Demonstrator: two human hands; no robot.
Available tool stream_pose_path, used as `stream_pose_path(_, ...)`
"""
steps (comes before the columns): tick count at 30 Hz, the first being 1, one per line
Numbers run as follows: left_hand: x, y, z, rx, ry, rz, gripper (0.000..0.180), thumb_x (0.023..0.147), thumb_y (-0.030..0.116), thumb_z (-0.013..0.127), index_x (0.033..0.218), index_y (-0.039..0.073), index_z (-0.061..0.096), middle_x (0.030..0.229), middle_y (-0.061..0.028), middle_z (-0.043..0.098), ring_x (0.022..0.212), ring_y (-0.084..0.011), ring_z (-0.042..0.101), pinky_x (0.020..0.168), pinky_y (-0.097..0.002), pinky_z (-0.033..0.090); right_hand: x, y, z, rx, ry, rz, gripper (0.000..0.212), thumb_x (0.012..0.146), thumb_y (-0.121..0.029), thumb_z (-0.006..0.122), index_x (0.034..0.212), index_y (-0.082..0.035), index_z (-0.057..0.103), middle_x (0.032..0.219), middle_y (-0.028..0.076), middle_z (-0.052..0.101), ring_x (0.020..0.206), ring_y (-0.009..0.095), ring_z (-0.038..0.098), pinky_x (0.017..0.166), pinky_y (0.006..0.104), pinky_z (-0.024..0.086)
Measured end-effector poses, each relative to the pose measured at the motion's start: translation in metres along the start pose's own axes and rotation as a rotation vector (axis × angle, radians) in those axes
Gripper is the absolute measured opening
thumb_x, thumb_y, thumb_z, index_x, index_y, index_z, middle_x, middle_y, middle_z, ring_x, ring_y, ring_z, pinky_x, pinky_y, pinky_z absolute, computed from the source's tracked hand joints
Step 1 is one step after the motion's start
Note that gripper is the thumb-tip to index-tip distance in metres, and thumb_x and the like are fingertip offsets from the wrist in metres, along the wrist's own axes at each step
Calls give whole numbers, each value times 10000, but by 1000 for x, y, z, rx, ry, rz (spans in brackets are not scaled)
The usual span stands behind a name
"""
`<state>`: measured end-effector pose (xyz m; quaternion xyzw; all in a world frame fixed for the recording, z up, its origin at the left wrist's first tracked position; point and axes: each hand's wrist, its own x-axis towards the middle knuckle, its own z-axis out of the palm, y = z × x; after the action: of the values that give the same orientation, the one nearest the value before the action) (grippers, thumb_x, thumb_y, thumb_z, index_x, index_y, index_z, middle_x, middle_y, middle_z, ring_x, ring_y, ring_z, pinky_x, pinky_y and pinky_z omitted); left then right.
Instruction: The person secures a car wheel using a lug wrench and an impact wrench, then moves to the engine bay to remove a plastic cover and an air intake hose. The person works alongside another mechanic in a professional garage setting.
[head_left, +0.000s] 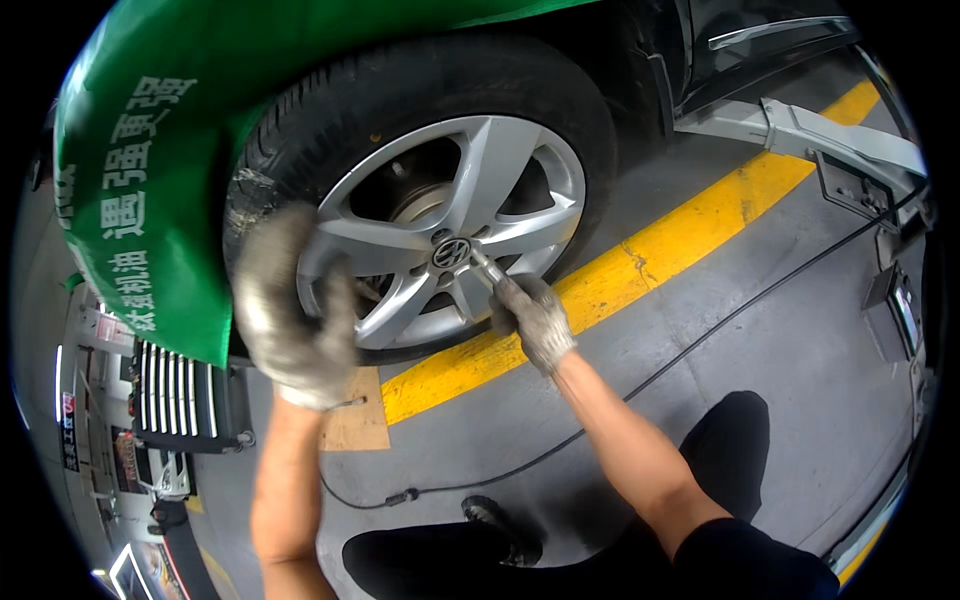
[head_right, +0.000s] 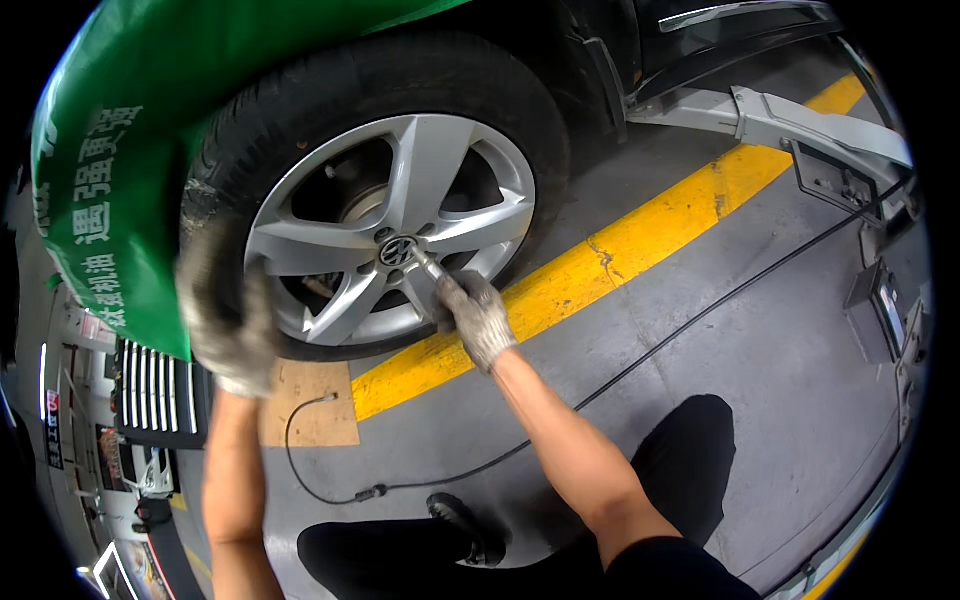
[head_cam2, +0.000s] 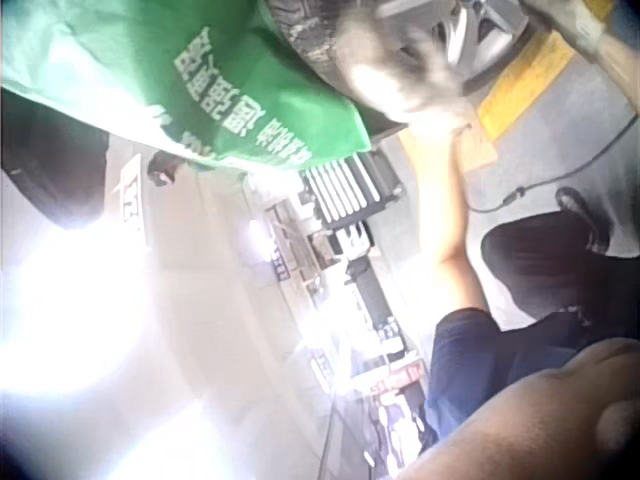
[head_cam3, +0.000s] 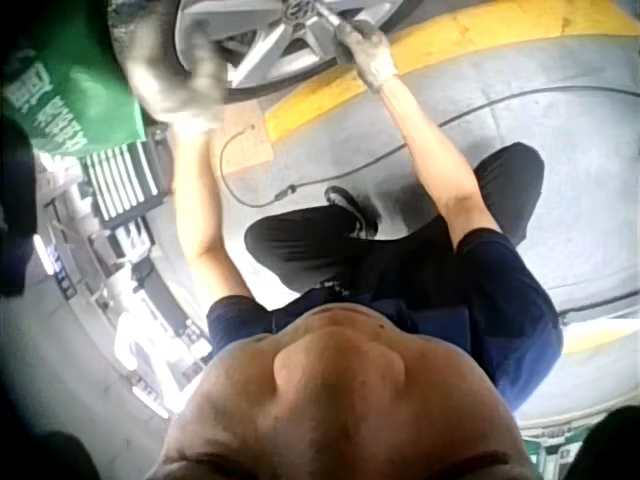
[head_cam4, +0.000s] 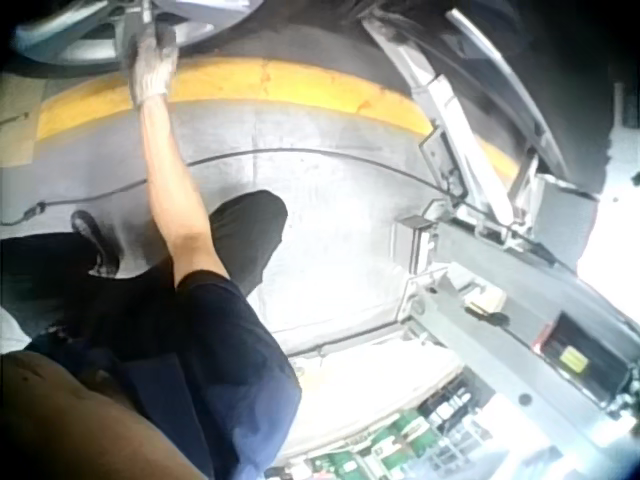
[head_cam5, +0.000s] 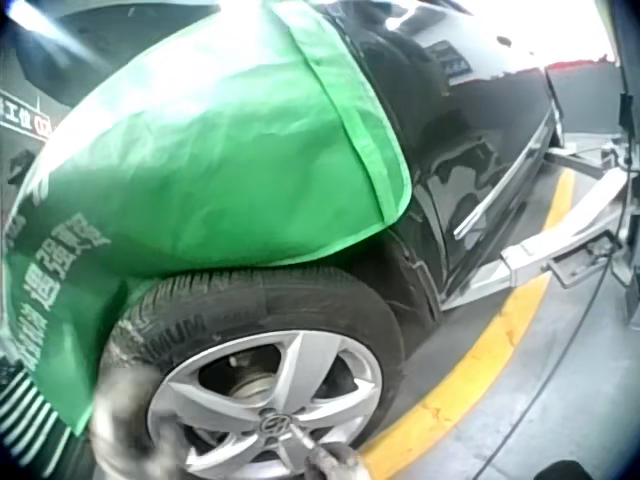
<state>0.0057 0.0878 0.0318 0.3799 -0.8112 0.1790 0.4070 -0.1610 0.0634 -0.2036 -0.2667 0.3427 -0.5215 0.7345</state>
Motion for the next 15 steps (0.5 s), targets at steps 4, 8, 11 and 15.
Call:
stream_pose_path(4,105,-7,-20,549,-296,79,531,964,228,706,1443,59,553,1433,-197,578,1323,-358,566,1115,-429,462,44,4,20,24,232,54,289,1003,-278,680,1055,4,650,761,47,640,653,112,597,567,284,487)
stream_pose_path(8,136,-55,-6,677,-560,-53,681,996,453,594,1531,61,439,1549,-230,458,1442,-396,427,1208,-450,341,82,11,30,-287,337,0,288,981,-271,705,1052,5,663,825,116,687,730,185,674,614,332,526)
stream_pose_path(11,126,-63,-5,622,-543,-199,689,988,496,574,1536,102,437,1544,-217,464,1432,-404,428,1196,-462,352,59,11,36,-933,357,-271,368,974,-328,674,1115,11,644,921,252,708,920,419,703,794,487,554)
stream_pose_path(15,143,-68,-6,628,-584,-192,662,975,537,582,1493,137,485,1484,-206,505,1408,-401,442,1162,-473,385,55,-27,26,-1230,204,-276,437,983,-356,650,1262,-24,599,1071,261,715,1035,411,703,900,516,567)
